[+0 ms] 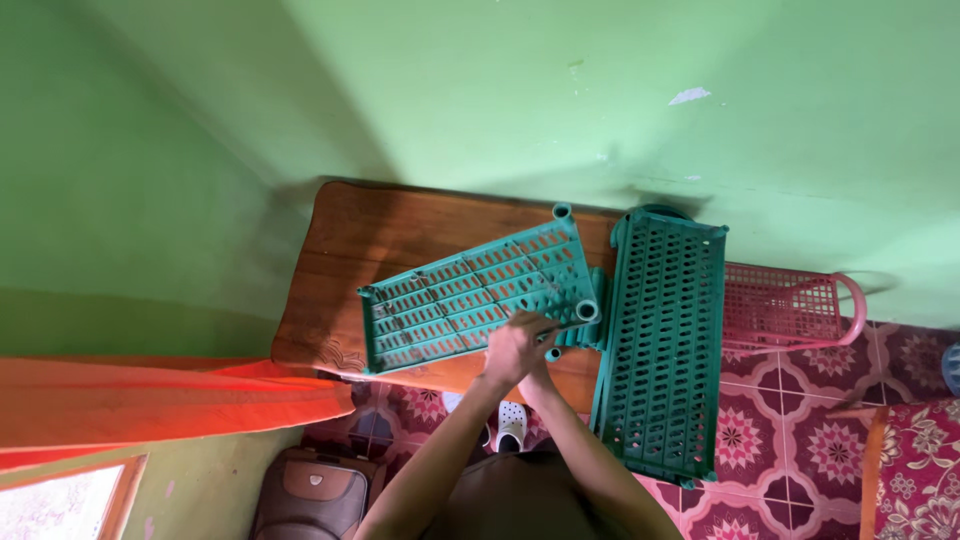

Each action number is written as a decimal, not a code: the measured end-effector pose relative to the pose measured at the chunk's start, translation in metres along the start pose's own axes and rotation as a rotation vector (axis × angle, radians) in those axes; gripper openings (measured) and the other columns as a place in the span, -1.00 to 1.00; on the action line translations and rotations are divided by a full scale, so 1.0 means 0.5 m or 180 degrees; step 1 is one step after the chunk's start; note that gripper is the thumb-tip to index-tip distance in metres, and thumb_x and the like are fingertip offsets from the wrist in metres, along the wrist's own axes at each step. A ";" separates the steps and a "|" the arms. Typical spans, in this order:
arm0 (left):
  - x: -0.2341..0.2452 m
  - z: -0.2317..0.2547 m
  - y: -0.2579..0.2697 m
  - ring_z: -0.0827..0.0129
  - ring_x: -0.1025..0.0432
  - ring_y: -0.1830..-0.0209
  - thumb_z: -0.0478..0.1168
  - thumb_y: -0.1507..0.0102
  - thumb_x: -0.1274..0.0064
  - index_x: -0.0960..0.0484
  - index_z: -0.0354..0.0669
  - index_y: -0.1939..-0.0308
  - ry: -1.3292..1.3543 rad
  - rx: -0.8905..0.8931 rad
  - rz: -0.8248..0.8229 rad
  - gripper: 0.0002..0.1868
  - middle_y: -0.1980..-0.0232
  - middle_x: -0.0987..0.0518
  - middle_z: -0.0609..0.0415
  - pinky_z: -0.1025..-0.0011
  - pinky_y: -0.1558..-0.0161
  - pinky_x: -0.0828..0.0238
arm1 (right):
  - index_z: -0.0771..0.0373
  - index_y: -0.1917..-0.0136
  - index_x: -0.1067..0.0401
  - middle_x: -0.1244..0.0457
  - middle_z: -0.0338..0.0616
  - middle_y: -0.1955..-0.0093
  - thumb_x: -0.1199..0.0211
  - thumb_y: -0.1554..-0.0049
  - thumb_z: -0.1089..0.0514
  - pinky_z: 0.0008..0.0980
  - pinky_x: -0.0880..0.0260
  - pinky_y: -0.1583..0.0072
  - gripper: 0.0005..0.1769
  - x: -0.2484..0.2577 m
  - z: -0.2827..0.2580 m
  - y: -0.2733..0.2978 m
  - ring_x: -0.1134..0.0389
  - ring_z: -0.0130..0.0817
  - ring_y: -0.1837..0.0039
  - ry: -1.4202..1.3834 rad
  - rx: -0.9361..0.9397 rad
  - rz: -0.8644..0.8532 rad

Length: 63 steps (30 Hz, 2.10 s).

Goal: The person assembles a green plastic stool by inserting cylindrical legs into the corners of a perforated seat panel. They pick up each leg, align it with a corner hole, and press it in, repeating for all four corners on a wooden table.

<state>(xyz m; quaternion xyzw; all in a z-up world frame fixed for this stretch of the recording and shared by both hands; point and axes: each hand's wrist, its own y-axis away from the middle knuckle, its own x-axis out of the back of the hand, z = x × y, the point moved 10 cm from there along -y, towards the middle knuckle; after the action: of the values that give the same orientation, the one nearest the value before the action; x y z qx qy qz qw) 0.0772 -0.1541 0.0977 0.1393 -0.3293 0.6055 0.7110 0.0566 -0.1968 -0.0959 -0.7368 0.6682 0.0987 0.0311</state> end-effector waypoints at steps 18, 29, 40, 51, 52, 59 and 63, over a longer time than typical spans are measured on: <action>0.224 -0.556 0.290 -0.40 -0.05 -0.41 0.25 -0.14 -0.38 0.08 -0.52 -0.51 -0.0317 0.3021 0.1417 0.28 -0.46 -0.02 -0.59 -0.17 -0.28 -0.07 | 0.18 -0.19 -0.34 -0.35 -0.14 0.00 -0.14 -0.17 0.06 -0.28 -0.34 0.09 -0.66 0.187 0.009 0.038 -0.37 -0.32 0.03 -0.1423 -0.0731 0.1976; 0.075 -0.638 0.441 0.20 -0.39 0.53 0.38 -0.29 0.08 -0.50 -0.20 0.16 0.3885 0.3753 0.1177 -0.35 0.39 -0.51 -0.06 0.18 0.54 -0.37 | 0.14 -0.28 -0.39 -0.28 -0.19 -0.21 -0.34 -0.11 -0.28 -0.19 -0.39 -0.27 -0.37 0.051 -0.155 0.097 -0.31 -0.33 -0.21 -0.0954 -0.0549 0.1983; 0.042 -0.565 0.424 0.23 -0.45 0.30 0.39 -0.32 0.08 -0.44 -0.13 0.06 0.4815 0.3269 0.1088 -0.37 0.22 -0.54 -0.05 0.19 0.21 -0.48 | 0.12 -0.49 -0.12 -0.28 -0.04 -0.31 -0.29 -0.09 -0.35 -0.08 -0.33 -0.36 -0.11 -0.200 -0.123 0.228 -0.33 -0.15 -0.33 0.0749 -0.0243 0.1590; 0.275 -0.466 0.502 0.20 -0.37 -0.29 0.33 -0.26 0.09 -0.42 -0.21 -0.32 0.6132 0.2045 -0.0222 -0.21 -0.34 -0.46 -0.05 0.22 -0.31 -0.27 | 0.19 -0.41 -0.33 -0.29 -0.11 -0.33 -0.24 -0.18 -0.31 -0.11 -0.17 -0.43 -0.28 -0.148 -0.022 0.177 -0.25 -0.21 -0.42 0.0605 -0.1089 0.1341; 0.292 -0.473 0.516 0.13 -0.39 -0.25 0.42 -0.24 0.13 -0.43 -0.31 -0.32 0.6454 0.2037 -0.0044 -0.10 -0.31 -0.49 -0.14 0.20 -0.27 -0.29 | 0.13 -0.42 -0.33 -0.30 -0.18 -0.35 -0.22 -0.16 -0.31 -0.15 -0.14 -0.44 -0.29 -0.148 -0.001 0.180 -0.25 -0.28 -0.44 0.0717 -0.1288 0.1295; 0.275 -0.532 0.548 0.33 -0.41 -0.16 0.10 -0.39 0.11 -0.47 -0.21 -0.37 0.4636 0.2559 -0.0263 -0.40 -0.26 -0.54 0.08 0.32 -0.13 -0.44 | 0.11 -0.42 -0.40 -0.34 -0.17 -0.35 -0.29 -0.13 -0.22 -0.17 -0.21 -0.41 -0.32 -0.208 0.058 0.132 -0.29 -0.32 -0.41 0.1026 -0.1566 0.0420; 0.305 -0.522 0.539 0.38 -0.47 -0.07 0.03 -0.38 0.09 -0.55 -0.10 -0.28 0.4568 0.2658 -0.0012 -0.53 -0.15 -0.59 0.10 0.33 -0.02 -0.48 | 0.11 -0.39 -0.43 -0.39 -0.11 -0.27 -0.30 -0.11 -0.22 -0.17 -0.34 -0.35 -0.33 -0.237 0.052 0.092 -0.39 -0.26 -0.30 0.0847 -0.1483 0.0042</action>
<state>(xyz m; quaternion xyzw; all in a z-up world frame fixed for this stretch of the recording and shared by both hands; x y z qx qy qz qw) -0.0937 0.1807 -0.0535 -0.0278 0.4564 0.6185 0.6391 -0.0020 -0.0809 -0.0950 -0.7262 0.6304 0.1523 -0.2282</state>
